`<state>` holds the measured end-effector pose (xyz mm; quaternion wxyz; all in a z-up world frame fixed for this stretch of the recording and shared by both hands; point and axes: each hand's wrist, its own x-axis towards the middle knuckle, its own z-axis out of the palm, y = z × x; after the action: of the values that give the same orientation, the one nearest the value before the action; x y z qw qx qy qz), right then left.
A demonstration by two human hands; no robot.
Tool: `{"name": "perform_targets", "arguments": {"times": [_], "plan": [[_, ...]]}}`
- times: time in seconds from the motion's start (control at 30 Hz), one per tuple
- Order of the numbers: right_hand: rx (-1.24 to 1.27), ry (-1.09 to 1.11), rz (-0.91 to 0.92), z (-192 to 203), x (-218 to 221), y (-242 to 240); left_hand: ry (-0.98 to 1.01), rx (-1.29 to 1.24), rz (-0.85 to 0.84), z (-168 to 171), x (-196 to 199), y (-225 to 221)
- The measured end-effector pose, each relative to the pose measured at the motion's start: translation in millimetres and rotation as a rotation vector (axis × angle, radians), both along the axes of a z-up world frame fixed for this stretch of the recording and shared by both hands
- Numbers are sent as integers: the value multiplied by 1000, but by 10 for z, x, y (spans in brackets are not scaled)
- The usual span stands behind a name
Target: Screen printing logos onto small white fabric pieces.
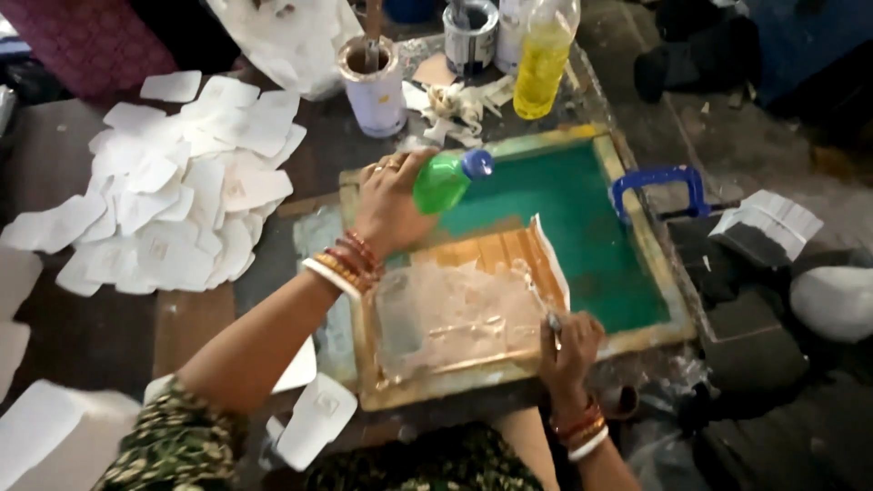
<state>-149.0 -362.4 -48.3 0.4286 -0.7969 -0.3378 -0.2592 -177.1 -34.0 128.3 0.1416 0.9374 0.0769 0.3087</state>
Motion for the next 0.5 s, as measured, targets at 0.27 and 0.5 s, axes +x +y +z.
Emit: {"name": "perform_targets", "arguments": {"times": [0.27, 0.5], "plan": [[-63, 35, -17, -34, 67, -4, -313, -477, -130, -407, 1993, 365], [-61, 40, 1, -75, 102, -1, -121, -692, 105, -924, 3134, 517]]}}
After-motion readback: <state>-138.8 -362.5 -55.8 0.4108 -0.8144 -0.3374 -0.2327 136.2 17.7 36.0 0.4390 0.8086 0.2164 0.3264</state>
